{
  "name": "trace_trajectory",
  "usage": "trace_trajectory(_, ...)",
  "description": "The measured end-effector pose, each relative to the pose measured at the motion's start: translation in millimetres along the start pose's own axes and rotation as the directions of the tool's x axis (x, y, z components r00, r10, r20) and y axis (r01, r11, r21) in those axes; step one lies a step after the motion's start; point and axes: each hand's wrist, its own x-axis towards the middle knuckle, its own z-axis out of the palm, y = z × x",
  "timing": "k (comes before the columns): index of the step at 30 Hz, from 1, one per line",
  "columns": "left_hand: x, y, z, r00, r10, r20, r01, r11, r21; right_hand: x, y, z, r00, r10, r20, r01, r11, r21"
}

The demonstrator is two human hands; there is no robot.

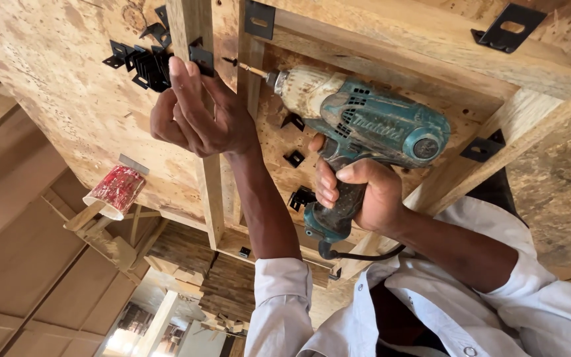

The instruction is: Using a cordless impact driver and screws to attach black metal L-brackets to a wooden frame assembly.

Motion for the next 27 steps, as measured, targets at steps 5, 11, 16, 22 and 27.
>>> trace_trajectory(5,-1,-2,-1,1.0,0.017,-0.001,-0.017,1.0,-0.001,4,1,7,1.0,0.028,0.013,-0.028,1.0,-0.008)
trace_trajectory(11,-10,-6,2,1.0,-0.007,-0.003,0.007,1.0,0.014,7,-3,13,1.0,0.02,0.005,-0.02,0.999,-0.025)
trace_trajectory(16,-2,1,-5,0.999,-0.003,0.044,0.001,0.998,0.056,12,-7,11,0.999,-0.021,0.035,0.022,0.999,-0.042)
trace_trajectory(22,4,6,-9,0.996,-0.02,0.086,0.017,0.999,0.034,16,-2,9,0.999,0.051,-0.012,-0.051,0.998,0.03)
trace_trajectory(27,8,10,-12,0.989,-0.043,0.139,0.04,0.999,0.028,18,-6,18,1.0,0.016,-0.008,-0.016,1.0,-0.004)
